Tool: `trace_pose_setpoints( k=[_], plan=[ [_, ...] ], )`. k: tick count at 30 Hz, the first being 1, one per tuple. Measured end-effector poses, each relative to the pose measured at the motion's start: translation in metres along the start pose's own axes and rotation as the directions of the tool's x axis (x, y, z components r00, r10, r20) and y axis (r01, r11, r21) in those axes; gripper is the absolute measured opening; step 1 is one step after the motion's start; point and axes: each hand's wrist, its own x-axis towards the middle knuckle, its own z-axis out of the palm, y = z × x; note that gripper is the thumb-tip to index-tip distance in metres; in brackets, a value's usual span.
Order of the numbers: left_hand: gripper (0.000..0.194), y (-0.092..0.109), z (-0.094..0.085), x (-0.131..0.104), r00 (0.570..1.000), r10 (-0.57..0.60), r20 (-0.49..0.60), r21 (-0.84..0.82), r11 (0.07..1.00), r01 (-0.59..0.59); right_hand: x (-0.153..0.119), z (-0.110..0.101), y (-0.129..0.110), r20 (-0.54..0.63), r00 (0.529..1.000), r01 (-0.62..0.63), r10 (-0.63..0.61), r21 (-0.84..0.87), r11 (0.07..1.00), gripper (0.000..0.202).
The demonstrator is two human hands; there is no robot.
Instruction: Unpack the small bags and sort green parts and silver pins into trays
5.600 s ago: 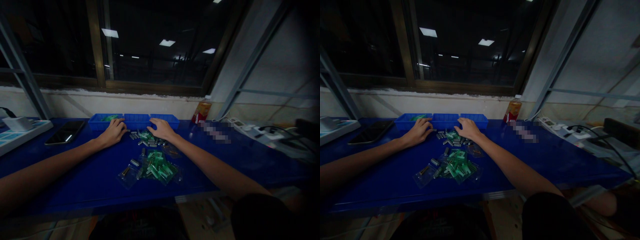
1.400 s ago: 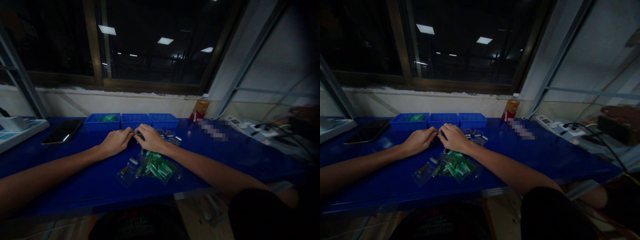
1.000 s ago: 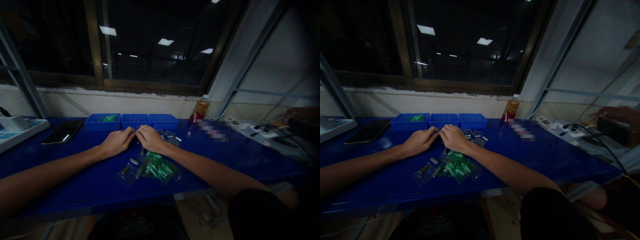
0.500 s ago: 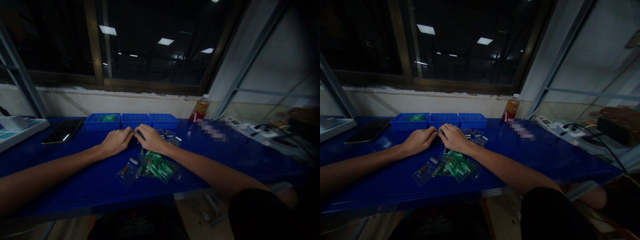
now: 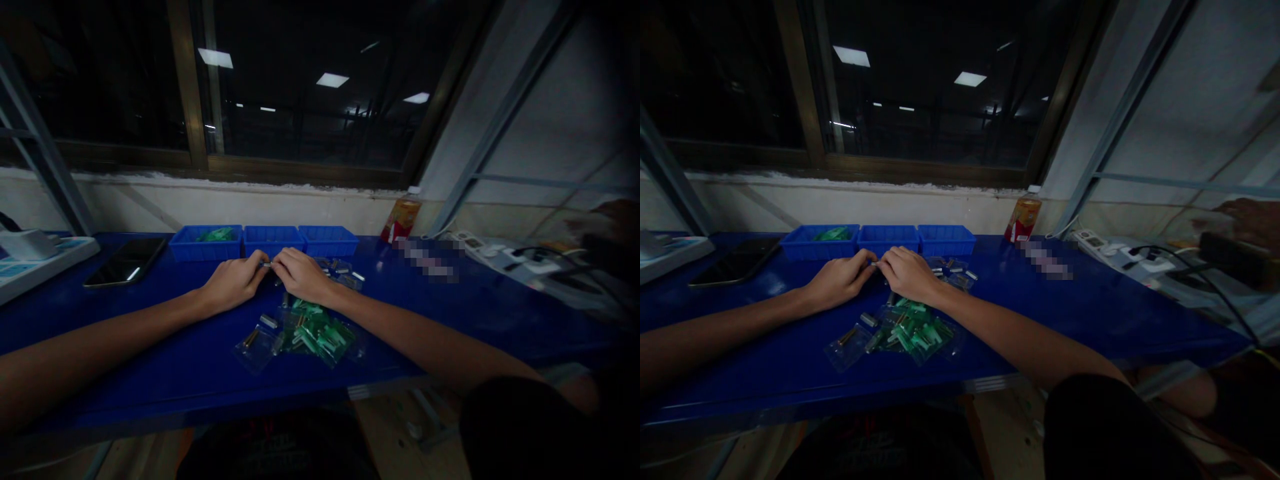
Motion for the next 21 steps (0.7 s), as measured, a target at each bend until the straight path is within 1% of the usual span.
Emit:
trace_pose_setpoints(
  k=[3, 5, 11, 21],
  plan=[
    [0.026, 0.0005, -0.0010, -0.0001, 1.000, -0.012, 0.014, 0.023, 1.000, 0.011, -0.0003, -0.0009, -0.0008, -0.013, 1.000, -0.004, 0.005, 0.047, 0.999, 0.012],
    [0.028, 0.0008, -0.0017, 0.0000, 1.000, -0.017, 0.024, 0.040, 0.999, 0.016, -0.0005, -0.0011, -0.0010, -0.019, 1.000, 0.001, 0.000, 0.062, 0.998, 0.010],
    [0.029, 0.0021, -0.0034, 0.0001, 0.999, -0.012, 0.030, 0.046, 0.999, 0.011, -0.0016, -0.0007, -0.0002, -0.019, 1.000, 0.009, -0.008, 0.051, 0.999, 0.005],
    [0.027, 0.0032, -0.0036, -0.0006, 1.000, -0.002, 0.001, 0.005, 1.000, 0.002, -0.0008, 0.0005, 0.0010, -0.018, 1.000, 0.000, 0.000, 0.023, 1.000, 0.018]
  ],
)
